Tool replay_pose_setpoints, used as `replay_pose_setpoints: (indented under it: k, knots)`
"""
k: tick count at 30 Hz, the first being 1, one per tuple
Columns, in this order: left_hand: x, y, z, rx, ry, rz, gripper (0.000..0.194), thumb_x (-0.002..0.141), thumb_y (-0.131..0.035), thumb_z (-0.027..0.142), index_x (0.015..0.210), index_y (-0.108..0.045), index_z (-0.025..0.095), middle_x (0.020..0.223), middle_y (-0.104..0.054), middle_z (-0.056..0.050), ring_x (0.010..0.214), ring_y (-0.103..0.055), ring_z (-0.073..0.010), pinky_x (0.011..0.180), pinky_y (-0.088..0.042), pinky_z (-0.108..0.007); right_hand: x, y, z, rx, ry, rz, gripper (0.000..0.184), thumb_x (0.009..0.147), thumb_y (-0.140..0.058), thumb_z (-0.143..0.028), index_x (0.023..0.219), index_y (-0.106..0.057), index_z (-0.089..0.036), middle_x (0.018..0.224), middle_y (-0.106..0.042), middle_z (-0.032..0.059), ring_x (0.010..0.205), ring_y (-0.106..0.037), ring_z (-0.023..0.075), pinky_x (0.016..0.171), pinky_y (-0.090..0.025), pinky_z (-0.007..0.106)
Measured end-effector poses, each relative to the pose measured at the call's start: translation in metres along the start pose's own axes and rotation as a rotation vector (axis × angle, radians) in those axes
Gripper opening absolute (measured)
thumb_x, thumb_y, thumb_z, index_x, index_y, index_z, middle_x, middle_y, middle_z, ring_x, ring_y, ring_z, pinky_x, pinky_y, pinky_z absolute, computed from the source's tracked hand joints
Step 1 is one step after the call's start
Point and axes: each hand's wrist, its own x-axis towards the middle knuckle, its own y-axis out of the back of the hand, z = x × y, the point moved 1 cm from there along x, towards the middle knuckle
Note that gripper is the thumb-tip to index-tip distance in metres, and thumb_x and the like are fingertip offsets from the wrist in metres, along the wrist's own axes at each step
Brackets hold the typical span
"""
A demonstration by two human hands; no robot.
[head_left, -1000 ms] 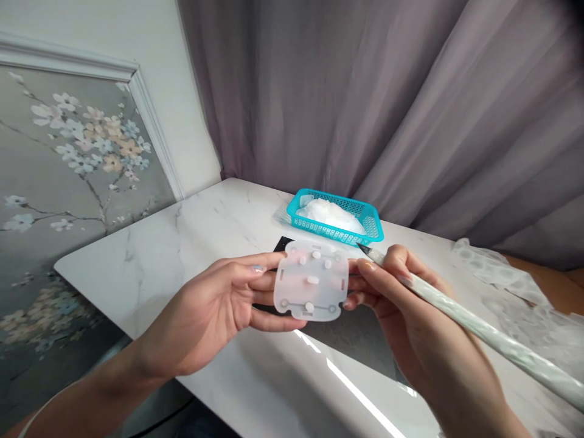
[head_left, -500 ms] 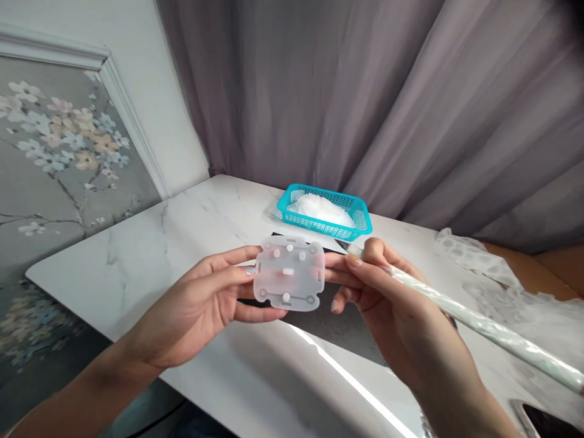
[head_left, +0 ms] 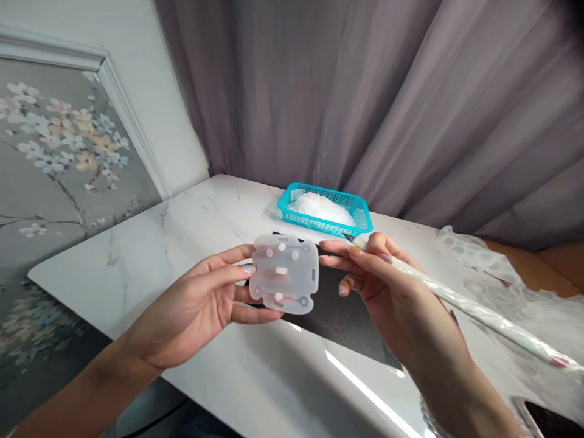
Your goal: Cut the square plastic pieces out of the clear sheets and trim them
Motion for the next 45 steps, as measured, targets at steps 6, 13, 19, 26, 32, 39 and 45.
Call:
replay_pose_setpoints:
  k: [6,13,19,26,32,39,45]
  knots:
    - [0.001,0.002,-0.003,0.083,-0.028,-0.004,0.026,0.093,-0.059,0.016,0.115,-0.072,0.021,0.113,-0.074,-0.008,0.087,-0.075,-0.0216,0.077,-0.064,-0.034,0.004,0.004,0.002,-0.054,0.018,-0.001,0.036,0.083,-0.075,-0.026,0.071,-0.041,-0.022,0.098,-0.077,0.0070,0.084,-0.074,0.0193,0.056,-0.053,0.021]
    - [0.000,0.005,-0.011,0.492,-0.103,0.037,0.041,0.093,-0.064,0.028,0.133,-0.064,0.021,0.108,-0.076,-0.009,0.095,-0.073,-0.0240,0.087,-0.061,-0.036,0.012,0.006,0.009,-0.468,0.099,-0.122,0.039,0.080,-0.078,-0.031,0.070,-0.041,-0.023,0.092,-0.076,0.0052,0.104,-0.069,0.0258,0.074,-0.054,0.029]
    - [-0.007,-0.003,-0.012,0.741,-0.038,0.013,0.045,0.095,-0.059,0.031,0.140,-0.057,0.028,0.101,-0.077,-0.002,0.101,-0.072,-0.0213,0.095,-0.054,-0.030,0.011,0.000,0.021,-0.541,-0.001,-0.196,0.042,0.082,-0.074,-0.028,0.066,-0.036,-0.023,0.080,-0.073,0.0021,0.082,-0.068,0.0203,0.069,-0.048,0.029]
    - [-0.003,0.005,-0.013,0.769,-0.097,0.109,0.044,0.089,-0.065,0.026,0.133,-0.062,0.022,0.105,-0.078,-0.006,0.096,-0.075,-0.0199,0.086,-0.055,-0.024,0.015,0.002,0.025,-0.436,-0.055,-0.150,0.046,0.077,-0.078,-0.029,0.063,-0.035,-0.022,0.073,-0.069,0.0012,0.062,-0.052,0.0126,0.057,-0.041,0.026]
    - [-0.003,0.009,-0.013,0.830,-0.158,0.150,0.039,0.090,-0.063,0.025,0.128,-0.064,0.023,0.104,-0.078,-0.002,0.093,-0.075,-0.0185,0.084,-0.059,-0.024,0.019,0.002,0.029,-0.450,-0.084,-0.191,0.048,0.075,-0.079,-0.029,0.063,-0.033,-0.023,0.073,-0.070,0.0023,0.061,-0.050,0.0122,0.058,-0.044,0.026]
    - [-0.005,0.014,-0.012,0.866,-0.227,0.174,0.036,0.090,-0.064,0.026,0.125,-0.063,0.026,0.100,-0.079,0.002,0.091,-0.075,-0.0152,0.083,-0.058,-0.022,0.018,0.007,0.033,-0.511,-0.120,-0.244,0.047,0.078,-0.078,-0.032,0.067,-0.033,-0.022,0.084,-0.072,0.0023,0.069,-0.056,0.0135,0.064,-0.047,0.027]
    - [0.009,0.027,-0.012,0.666,-0.131,0.066,0.042,0.092,-0.060,0.025,0.134,-0.055,0.019,0.087,-0.077,-0.002,0.078,-0.071,-0.0147,0.078,-0.058,-0.027,0.013,0.000,0.034,-0.509,-0.125,-0.312,0.044,0.083,-0.074,-0.029,0.069,-0.033,-0.022,0.080,-0.071,0.0007,0.056,-0.046,0.0085,0.052,-0.040,0.023]
